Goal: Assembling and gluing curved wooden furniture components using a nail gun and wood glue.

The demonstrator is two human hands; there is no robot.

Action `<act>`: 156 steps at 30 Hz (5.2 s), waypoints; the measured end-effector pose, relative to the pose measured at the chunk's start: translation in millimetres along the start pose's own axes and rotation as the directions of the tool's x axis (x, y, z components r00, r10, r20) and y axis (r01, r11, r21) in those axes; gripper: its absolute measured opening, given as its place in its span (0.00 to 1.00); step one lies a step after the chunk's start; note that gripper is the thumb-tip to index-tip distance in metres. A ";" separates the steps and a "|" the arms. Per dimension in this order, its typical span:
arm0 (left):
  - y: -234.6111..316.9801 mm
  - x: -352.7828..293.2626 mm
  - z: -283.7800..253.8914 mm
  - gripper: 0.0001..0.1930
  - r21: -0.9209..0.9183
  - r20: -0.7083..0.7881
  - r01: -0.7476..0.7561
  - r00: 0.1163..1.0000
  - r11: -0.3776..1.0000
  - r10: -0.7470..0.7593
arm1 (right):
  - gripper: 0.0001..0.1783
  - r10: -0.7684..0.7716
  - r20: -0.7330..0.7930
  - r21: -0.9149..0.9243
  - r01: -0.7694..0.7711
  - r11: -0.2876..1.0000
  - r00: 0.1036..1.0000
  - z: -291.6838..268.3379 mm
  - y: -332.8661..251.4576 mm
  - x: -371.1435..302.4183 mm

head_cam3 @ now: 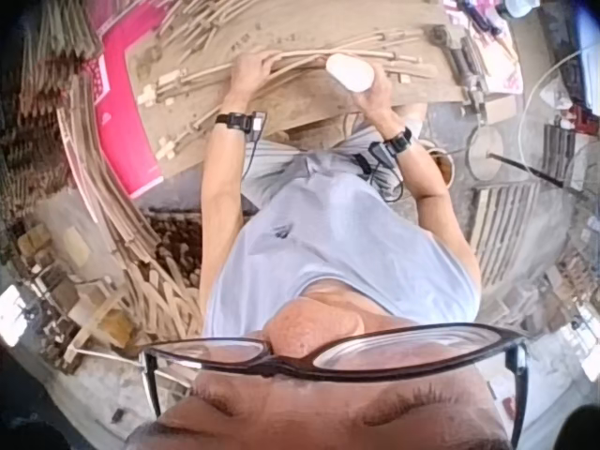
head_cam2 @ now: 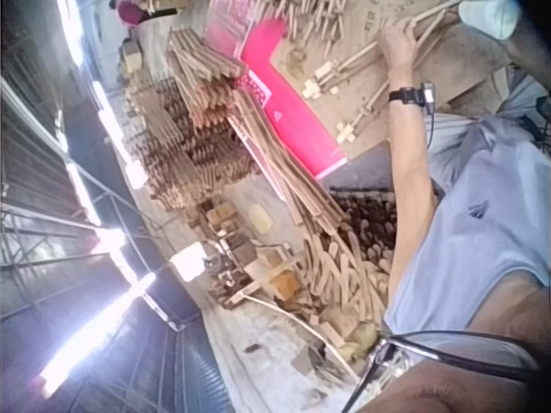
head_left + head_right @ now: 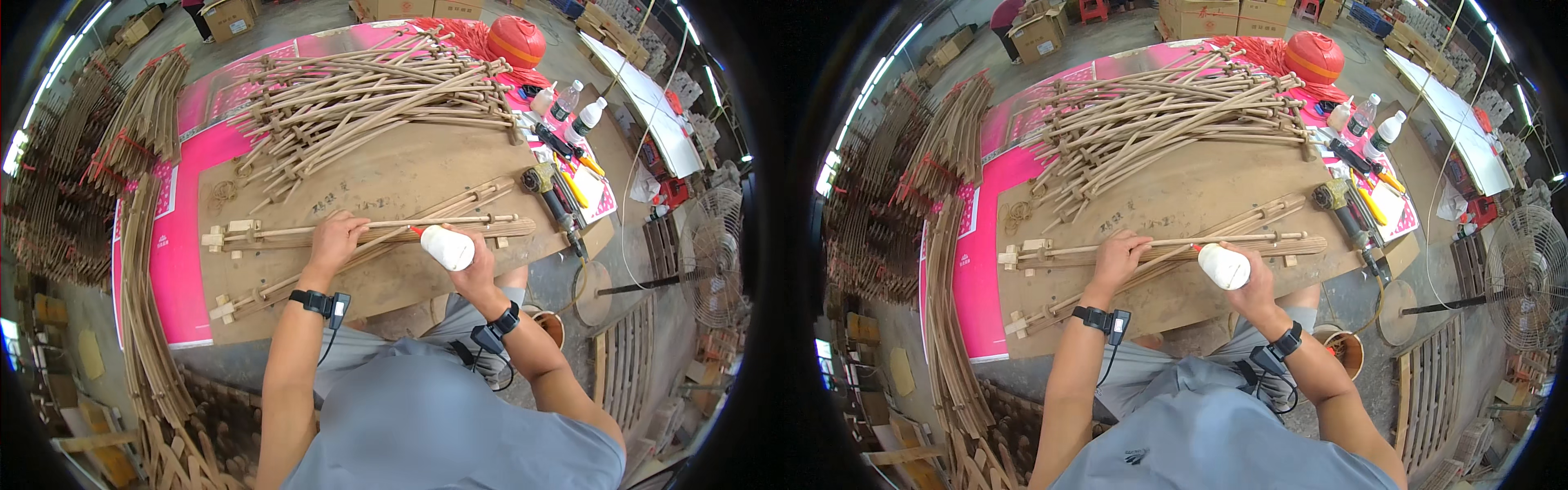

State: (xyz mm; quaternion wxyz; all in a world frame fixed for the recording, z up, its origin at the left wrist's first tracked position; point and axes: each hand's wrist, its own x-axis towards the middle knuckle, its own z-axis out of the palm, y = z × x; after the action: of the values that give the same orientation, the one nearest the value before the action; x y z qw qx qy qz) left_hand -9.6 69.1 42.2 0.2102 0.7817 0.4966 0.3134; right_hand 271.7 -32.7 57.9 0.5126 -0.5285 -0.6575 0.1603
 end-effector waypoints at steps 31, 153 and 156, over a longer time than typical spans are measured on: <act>-8.2 0.5 5.0 0.08 -0.023 -0.040 -0.098 0.994 0.995 0.097 | 0.31 0.017 0.090 -0.171 -0.001 0.985 0.996 -2.8 -18.5 14.6; -10.9 -10.1 7.4 0.09 0.084 -0.012 -0.094 0.995 0.992 0.096 | 0.37 0.564 0.812 0.464 -0.748 -0.474 0.147 -41.0 38.0 -67.1; -13.4 -9.7 7.7 0.08 0.098 -0.027 -0.117 0.992 0.988 0.121 | 0.36 0.652 0.741 0.505 -0.774 -0.382 0.162 -62.6 49.9 -65.4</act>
State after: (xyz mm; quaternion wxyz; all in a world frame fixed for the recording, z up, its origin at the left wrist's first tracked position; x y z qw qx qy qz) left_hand -15.9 65.8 25.4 0.1450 0.8139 0.4669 0.3139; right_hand 345.5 -90.2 13.8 0.4189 -0.4377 0.0317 0.7949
